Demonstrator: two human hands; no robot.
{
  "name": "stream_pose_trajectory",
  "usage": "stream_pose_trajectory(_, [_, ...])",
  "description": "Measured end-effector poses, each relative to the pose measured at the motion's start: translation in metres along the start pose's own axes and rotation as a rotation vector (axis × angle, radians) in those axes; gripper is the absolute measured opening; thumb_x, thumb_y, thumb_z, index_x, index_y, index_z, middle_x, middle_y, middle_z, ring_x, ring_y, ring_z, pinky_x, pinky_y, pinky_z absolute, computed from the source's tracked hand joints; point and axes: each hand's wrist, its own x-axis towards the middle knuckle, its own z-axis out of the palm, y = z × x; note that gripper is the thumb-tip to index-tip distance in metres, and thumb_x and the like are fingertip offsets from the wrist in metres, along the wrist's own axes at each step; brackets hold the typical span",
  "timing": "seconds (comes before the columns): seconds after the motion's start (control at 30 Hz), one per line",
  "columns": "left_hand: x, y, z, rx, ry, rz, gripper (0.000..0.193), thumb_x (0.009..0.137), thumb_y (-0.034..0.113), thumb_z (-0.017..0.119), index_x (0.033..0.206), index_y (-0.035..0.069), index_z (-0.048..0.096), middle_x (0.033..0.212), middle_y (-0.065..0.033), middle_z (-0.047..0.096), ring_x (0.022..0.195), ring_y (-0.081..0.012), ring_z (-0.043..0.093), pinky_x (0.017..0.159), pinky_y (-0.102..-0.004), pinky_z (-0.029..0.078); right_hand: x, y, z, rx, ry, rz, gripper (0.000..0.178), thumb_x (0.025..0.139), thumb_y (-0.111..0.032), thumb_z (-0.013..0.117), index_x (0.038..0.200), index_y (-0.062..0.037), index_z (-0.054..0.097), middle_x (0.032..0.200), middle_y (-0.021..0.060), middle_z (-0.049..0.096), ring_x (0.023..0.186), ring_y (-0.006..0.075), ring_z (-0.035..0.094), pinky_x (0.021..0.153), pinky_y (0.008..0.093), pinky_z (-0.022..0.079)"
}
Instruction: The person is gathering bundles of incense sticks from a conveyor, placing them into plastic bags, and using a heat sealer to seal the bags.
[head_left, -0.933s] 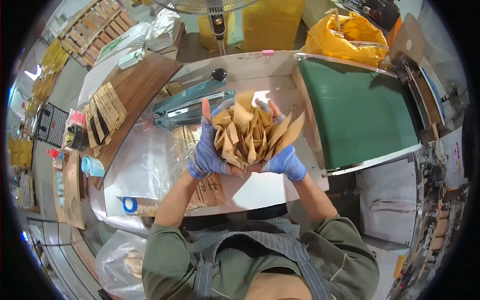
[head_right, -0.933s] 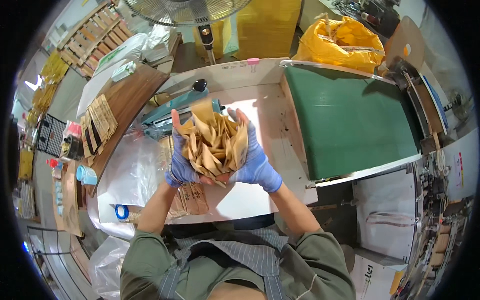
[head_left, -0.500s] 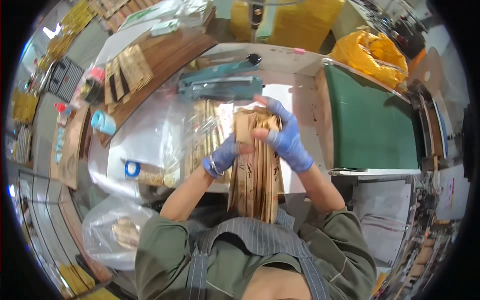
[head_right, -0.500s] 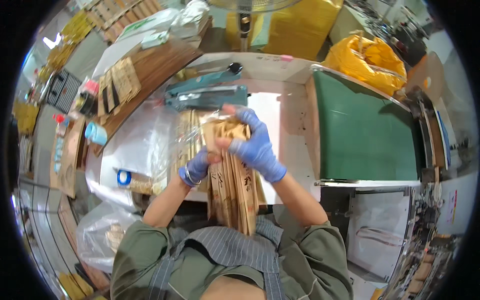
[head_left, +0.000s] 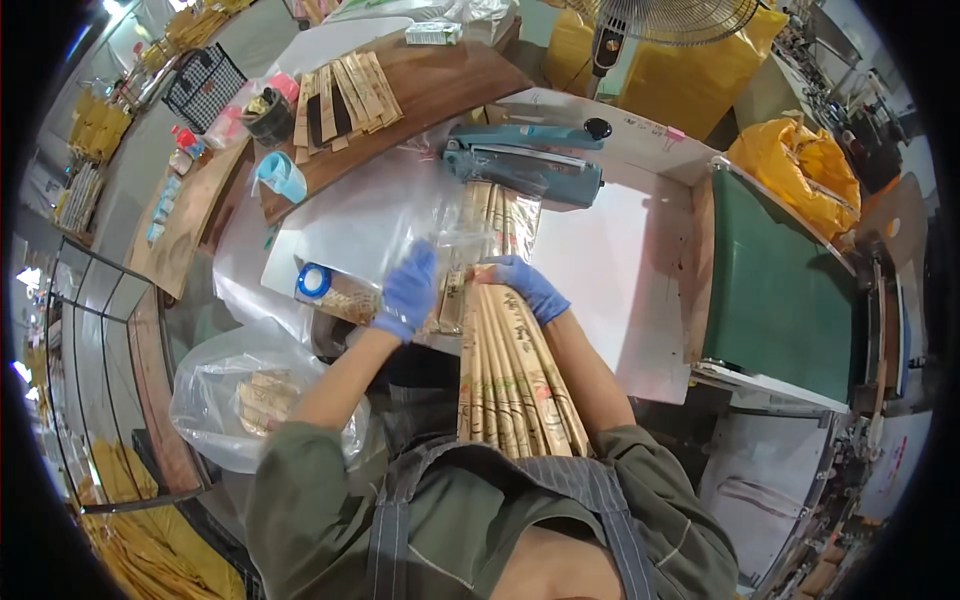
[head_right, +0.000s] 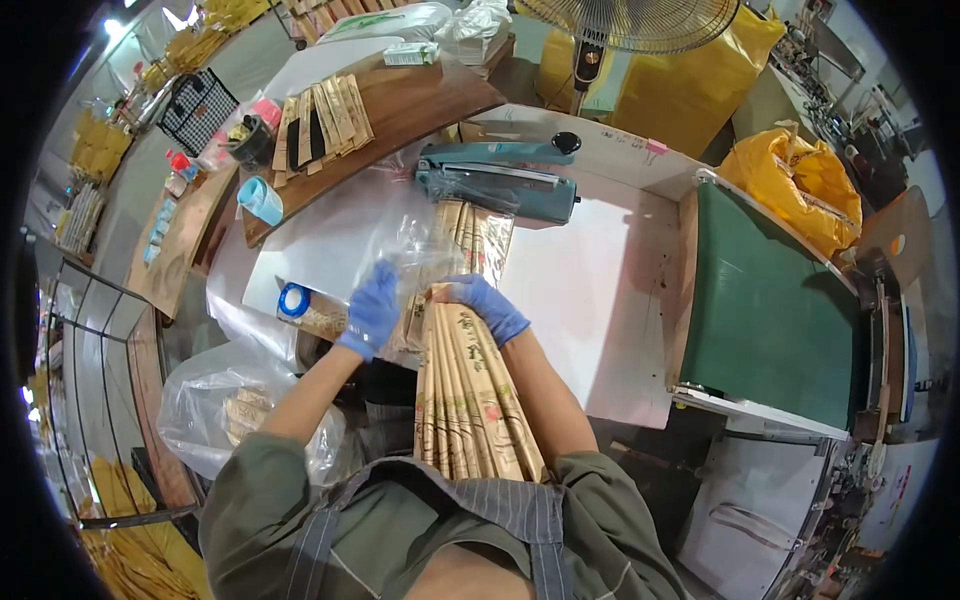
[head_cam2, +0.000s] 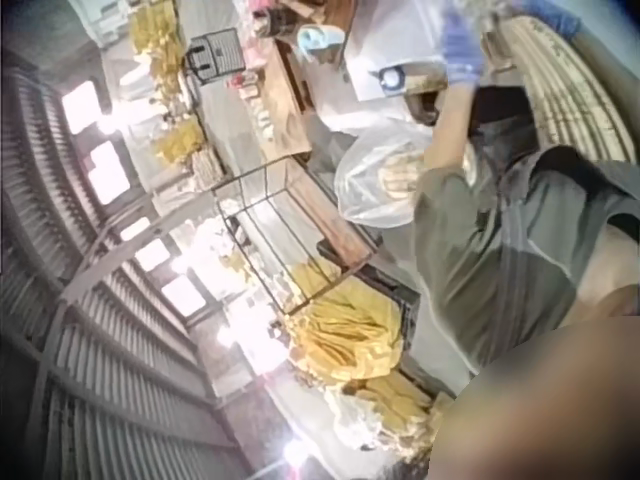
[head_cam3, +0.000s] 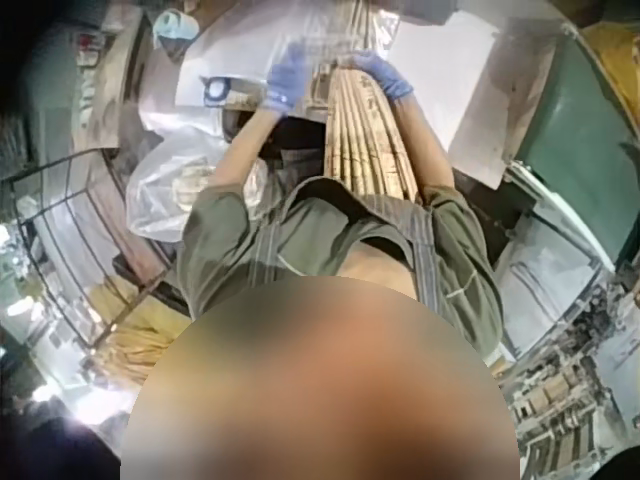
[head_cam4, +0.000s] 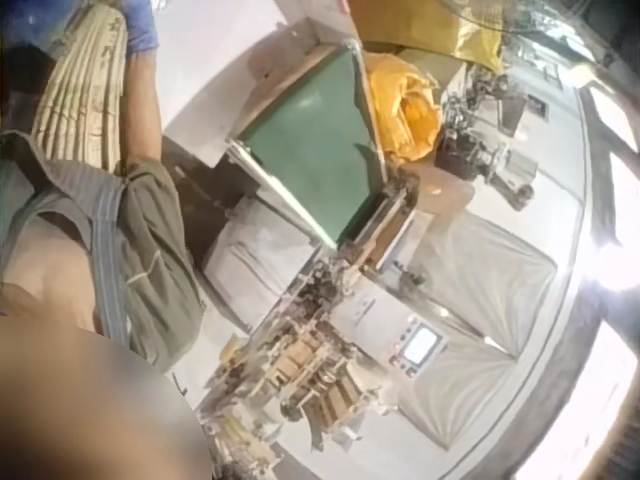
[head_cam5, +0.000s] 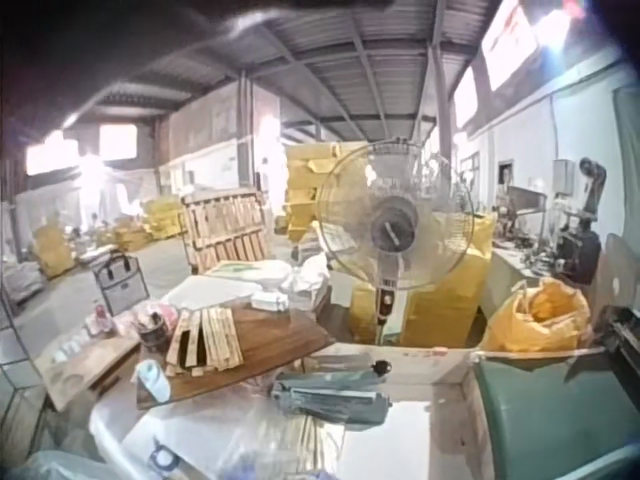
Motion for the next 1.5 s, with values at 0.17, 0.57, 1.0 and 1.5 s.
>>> stream_pose_trajectory(0.17, [-0.071,0.029,-0.016,-0.273,0.460,0.542,0.055,0.079,0.003,0.047,0.132,0.013,0.039,0.124,-0.0105,0.048,0.079,-0.0257,0.059,0.068,-0.0342,0.048,0.048,0.056,-0.020,0.270,-0.162,-0.228,0.044,0.079,-0.014,0.065,0.118,-0.0017,0.048,0.104,0.0060,0.057,0.084,0.0112,0.055,0.074,0.0246,0.048])
stream_pose_trajectory(0.57, [-0.096,0.111,-0.026,-0.431,-0.315,1.218,0.047,0.078,0.005,0.053,0.123,0.017,0.051,0.122,-0.0115,0.053,0.077,-0.0263,0.064,0.061,-0.0323,0.053,-0.250,0.103,0.038,0.357,0.626,-0.143,0.058,0.093,-0.043,0.039,0.134,-0.0028,0.032,0.127,0.0093,0.044,0.116,0.0188,0.043,0.097,0.0312,0.037])
stream_pose_trajectory(1.0, [0.083,0.137,-0.168,-0.856,-0.151,0.460,0.012,0.073,-0.004,0.053,0.082,-0.003,0.061,0.072,-0.0040,0.060,0.058,-0.0067,0.055,0.055,-0.0198,0.047,-0.204,-0.150,0.018,-1.695,0.752,-0.793,0.013,0.067,-0.003,0.061,0.077,-0.0035,0.052,0.073,0.0132,0.052,0.062,0.0326,0.053,0.056,0.0378,0.043])
stream_pose_trajectory(1.5, [0.084,0.178,-0.014,-1.704,-0.350,0.324,0.061,0.062,0.012,0.078,0.115,0.003,0.049,0.097,-0.0037,0.061,0.087,-0.0149,0.060,0.080,-0.0276,0.049,-0.065,-0.195,-0.043,-1.649,0.985,-1.008,0.015,0.080,-0.013,0.054,0.089,-0.0015,0.054,0.067,0.0181,0.056,0.059,0.0350,0.056,0.055,0.0419,0.045])
